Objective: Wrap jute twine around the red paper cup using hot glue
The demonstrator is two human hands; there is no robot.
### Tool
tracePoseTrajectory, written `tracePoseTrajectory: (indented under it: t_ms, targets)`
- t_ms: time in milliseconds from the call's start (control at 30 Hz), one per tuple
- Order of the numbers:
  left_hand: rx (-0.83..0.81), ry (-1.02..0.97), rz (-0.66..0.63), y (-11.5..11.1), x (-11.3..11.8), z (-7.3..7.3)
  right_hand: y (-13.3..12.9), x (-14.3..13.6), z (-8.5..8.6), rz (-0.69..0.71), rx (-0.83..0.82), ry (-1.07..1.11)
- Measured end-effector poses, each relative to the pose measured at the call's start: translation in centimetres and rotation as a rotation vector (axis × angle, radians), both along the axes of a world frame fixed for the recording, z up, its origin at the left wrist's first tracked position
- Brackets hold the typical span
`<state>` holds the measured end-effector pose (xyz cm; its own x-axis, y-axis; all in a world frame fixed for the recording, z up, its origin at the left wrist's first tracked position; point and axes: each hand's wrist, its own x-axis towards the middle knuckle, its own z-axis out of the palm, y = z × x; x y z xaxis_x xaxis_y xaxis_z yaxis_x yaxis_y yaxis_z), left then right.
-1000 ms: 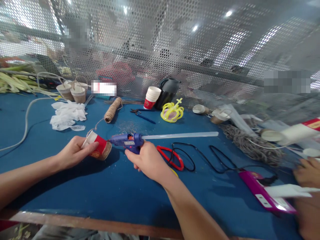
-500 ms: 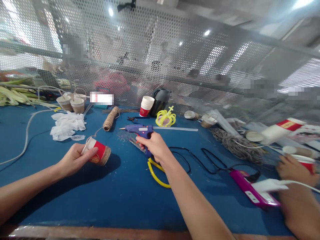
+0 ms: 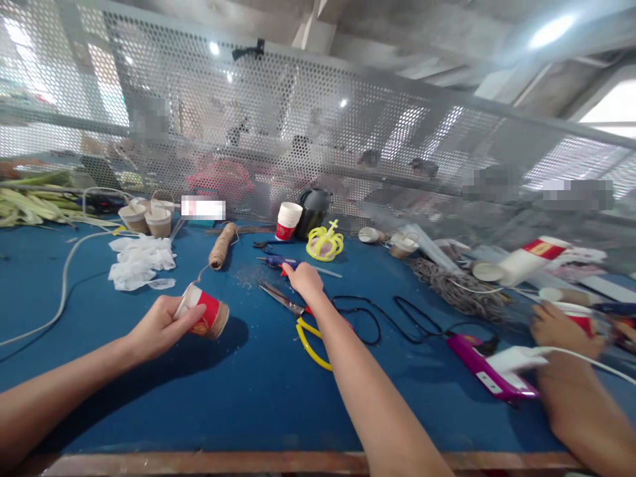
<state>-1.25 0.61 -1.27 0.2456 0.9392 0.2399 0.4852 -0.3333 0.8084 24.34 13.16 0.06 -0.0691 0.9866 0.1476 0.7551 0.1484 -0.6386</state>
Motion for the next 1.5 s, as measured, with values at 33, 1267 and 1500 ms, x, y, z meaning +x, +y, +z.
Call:
tracePoseTrajectory:
  t_ms: [33, 1267, 1500]
  targets:
    - [0.011, -0.001, -0.01, 0.0, 0.0, 0.1, -0.3, -0.4, 0.4, -0.007, 0.028, -0.004]
    - [-0.483, -0.454, -0.145, -1.3, 0.8, 2.0, -10.0, -7.7, 3.6, 0.334, -0.165, 0.728]
    - [-0.455, -0.438, -0.144, -1.6, 0.9, 2.3, -10.2, -7.6, 3.6, 0.325, -0.183, 0.719]
